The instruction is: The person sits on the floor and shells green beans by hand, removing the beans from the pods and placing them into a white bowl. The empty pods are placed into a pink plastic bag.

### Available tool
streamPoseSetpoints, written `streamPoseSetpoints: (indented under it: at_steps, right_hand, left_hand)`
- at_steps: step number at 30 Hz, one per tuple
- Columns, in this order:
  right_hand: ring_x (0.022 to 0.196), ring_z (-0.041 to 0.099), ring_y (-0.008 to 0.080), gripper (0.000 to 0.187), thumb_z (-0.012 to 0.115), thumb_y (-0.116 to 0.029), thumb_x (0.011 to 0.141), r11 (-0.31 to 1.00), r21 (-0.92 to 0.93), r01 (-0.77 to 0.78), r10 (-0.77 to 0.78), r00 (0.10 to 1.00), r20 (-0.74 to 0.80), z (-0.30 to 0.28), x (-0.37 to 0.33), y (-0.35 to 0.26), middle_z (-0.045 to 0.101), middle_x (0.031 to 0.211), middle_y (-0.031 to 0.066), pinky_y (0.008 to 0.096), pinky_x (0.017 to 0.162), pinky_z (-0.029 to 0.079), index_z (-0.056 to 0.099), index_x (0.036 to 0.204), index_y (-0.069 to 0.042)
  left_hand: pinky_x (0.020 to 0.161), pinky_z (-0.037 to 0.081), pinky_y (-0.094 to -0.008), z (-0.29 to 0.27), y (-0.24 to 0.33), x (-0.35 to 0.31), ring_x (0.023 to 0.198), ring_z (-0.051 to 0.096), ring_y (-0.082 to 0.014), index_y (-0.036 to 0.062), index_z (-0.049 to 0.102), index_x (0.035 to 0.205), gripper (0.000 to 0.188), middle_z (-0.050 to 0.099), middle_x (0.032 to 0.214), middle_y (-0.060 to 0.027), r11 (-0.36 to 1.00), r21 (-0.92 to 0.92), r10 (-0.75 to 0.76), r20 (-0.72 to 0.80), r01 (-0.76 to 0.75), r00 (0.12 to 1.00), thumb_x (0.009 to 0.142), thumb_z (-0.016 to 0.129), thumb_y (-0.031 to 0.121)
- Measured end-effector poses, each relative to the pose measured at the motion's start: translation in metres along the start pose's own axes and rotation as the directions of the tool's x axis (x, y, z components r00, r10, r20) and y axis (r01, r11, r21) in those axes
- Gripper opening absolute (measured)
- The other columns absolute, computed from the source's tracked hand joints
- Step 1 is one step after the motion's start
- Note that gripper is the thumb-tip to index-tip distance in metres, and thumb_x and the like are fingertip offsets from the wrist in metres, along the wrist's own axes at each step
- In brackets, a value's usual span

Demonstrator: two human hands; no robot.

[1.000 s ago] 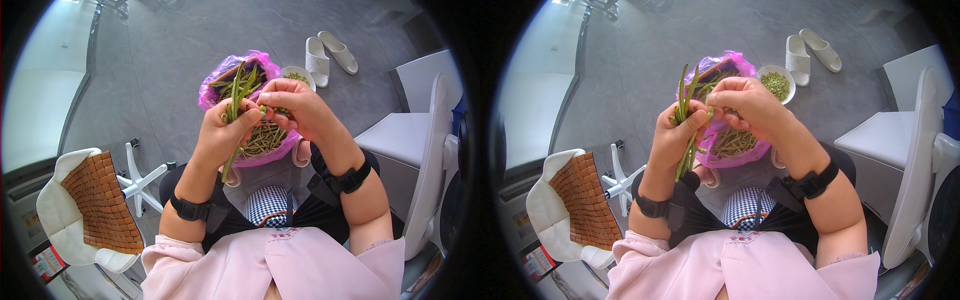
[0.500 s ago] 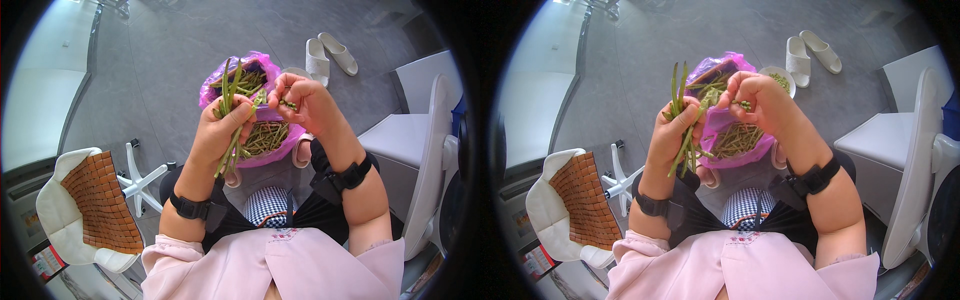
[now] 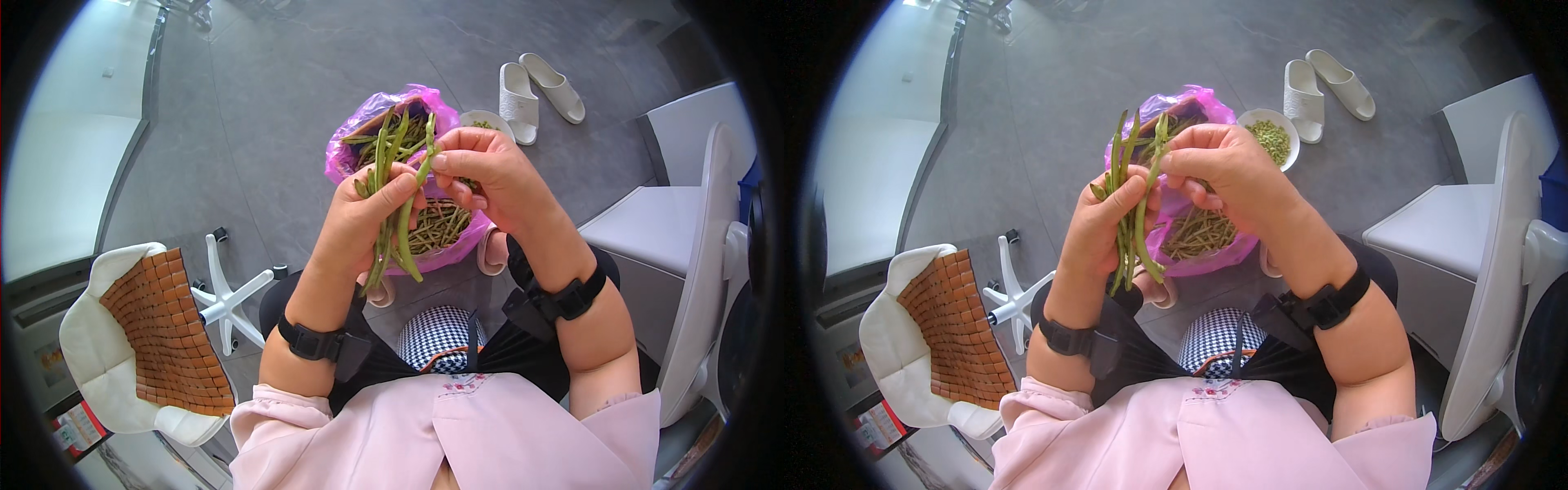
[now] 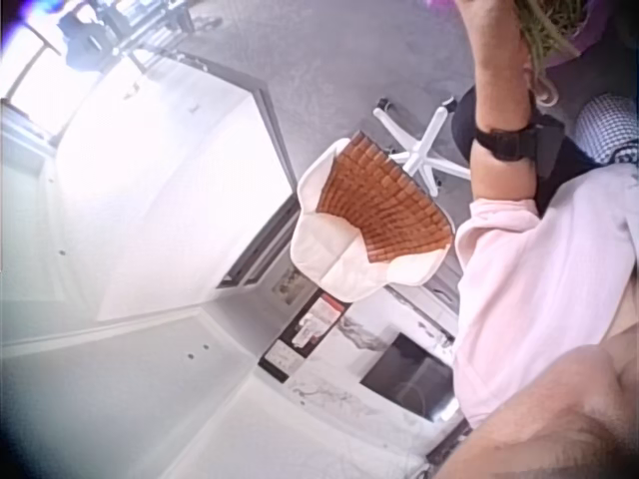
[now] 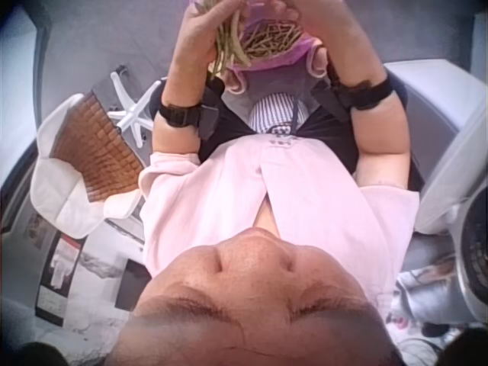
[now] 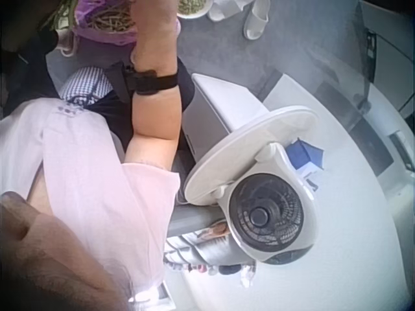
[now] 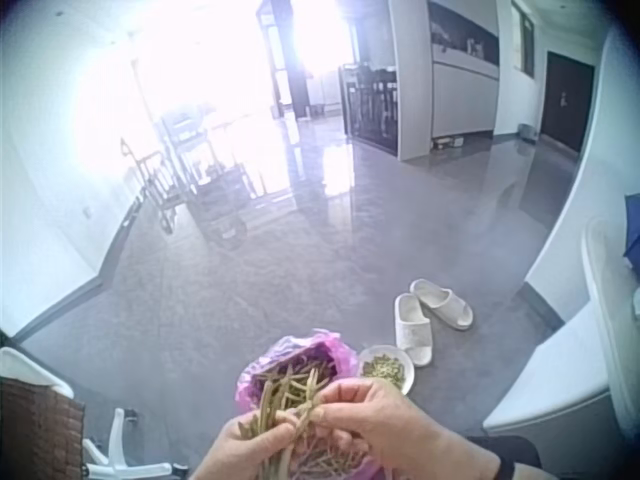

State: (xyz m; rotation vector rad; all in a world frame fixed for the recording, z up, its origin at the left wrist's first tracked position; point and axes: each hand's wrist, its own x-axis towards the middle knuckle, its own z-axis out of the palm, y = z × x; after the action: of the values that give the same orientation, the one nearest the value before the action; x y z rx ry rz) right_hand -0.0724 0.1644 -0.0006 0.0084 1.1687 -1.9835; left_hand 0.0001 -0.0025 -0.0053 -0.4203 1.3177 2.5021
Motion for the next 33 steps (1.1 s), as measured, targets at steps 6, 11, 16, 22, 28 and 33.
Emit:
streamPoseSetpoints:
  at_steps: [6, 11, 16, 22, 28, 33]
  right_hand:
    - [0.048, 0.048, 0.0040, 0.011, 0.065, -0.008, 0.076, 0.999, -0.038, -0.024, 0.024, 1.000, 0.002, 0.003, -0.002, 0.000, 0.058, 0.066, 0.0037, 0.0155, 0.039, 0.032, 0.061, 0.082, 0.000]
    - [0.051, 0.047, 0.0038, 0.010, 0.065, -0.009, 0.076, 0.993, -0.110, 0.039, -0.039, 0.999, 0.007, 0.006, -0.003, 0.001, 0.058, 0.065, 0.0029, 0.0160, 0.042, 0.033, 0.061, 0.080, -0.002]
    - [0.050, 0.047, 0.0026, 0.004, 0.061, -0.005, 0.077, 0.972, -0.219, 0.088, -0.092, 0.996, -0.011, 0.010, -0.003, 0.001, 0.056, 0.064, 0.0004, 0.0144, 0.042, 0.032, 0.057, 0.078, -0.004]
    - [0.049, 0.045, 0.0036, 0.004, 0.057, -0.005, 0.072, 0.975, -0.201, 0.098, -0.110, 0.993, -0.050, 0.011, -0.001, 0.006, 0.053, 0.060, -0.0002, 0.0166, 0.042, 0.032, 0.055, 0.069, -0.005]
    - [0.047, 0.043, 0.0049, 0.008, 0.058, -0.007, 0.069, 0.998, -0.058, 0.021, -0.023, 0.999, -0.029, 0.010, -0.002, 0.003, 0.051, 0.058, 0.0011, 0.0174, 0.041, 0.030, 0.052, 0.064, -0.007]
    - [0.044, 0.041, 0.0049, 0.008, 0.058, -0.007, 0.069, 0.999, 0.035, -0.011, 0.012, 1.000, -0.023, 0.007, -0.001, 0.005, 0.050, 0.057, 0.0018, 0.0178, 0.039, 0.029, 0.051, 0.065, -0.007]
  left_hand:
    - [0.051, 0.045, -0.0193, 0.000, -0.002, -0.001, 0.060, 0.054, -0.0080, 0.0035, 0.057, 0.088, 0.014, 0.058, 0.073, -0.0028, 0.997, 0.034, 0.074, -0.043, -0.072, 0.996, 0.082, 0.063, 0.015]
    - [0.052, 0.043, -0.0187, 0.000, -0.002, 0.000, 0.059, 0.053, -0.0071, 0.0036, 0.057, 0.086, 0.013, 0.057, 0.072, -0.0017, 0.992, 0.088, 0.090, -0.041, -0.086, 0.995, 0.081, 0.064, 0.014]
    - [0.052, 0.042, -0.0182, 0.001, -0.002, -0.002, 0.059, 0.051, -0.0061, 0.0037, 0.058, 0.084, 0.014, 0.056, 0.069, -0.0008, 0.978, 0.171, 0.131, -0.069, -0.118, 0.989, 0.080, 0.065, 0.015]
    - [0.051, 0.041, -0.0186, 0.007, -0.005, -0.003, 0.058, 0.050, -0.0062, 0.0038, 0.057, 0.084, 0.015, 0.056, 0.068, -0.0008, 0.985, 0.153, 0.091, -0.035, -0.084, 0.995, 0.081, 0.064, 0.017]
    - [0.047, 0.040, -0.0191, 0.007, -0.006, -0.003, 0.055, 0.050, -0.0070, 0.0048, 0.056, 0.085, 0.018, 0.055, 0.067, -0.0021, 0.999, 0.054, -0.005, 0.025, 0.004, 1.000, 0.082, 0.062, 0.021]
    - [0.046, 0.041, -0.0202, 0.009, -0.005, -0.001, 0.054, 0.050, -0.0075, 0.0052, 0.056, 0.085, 0.017, 0.055, 0.068, -0.0020, 0.984, -0.134, -0.103, 0.114, 0.118, 0.988, 0.082, 0.062, 0.021]
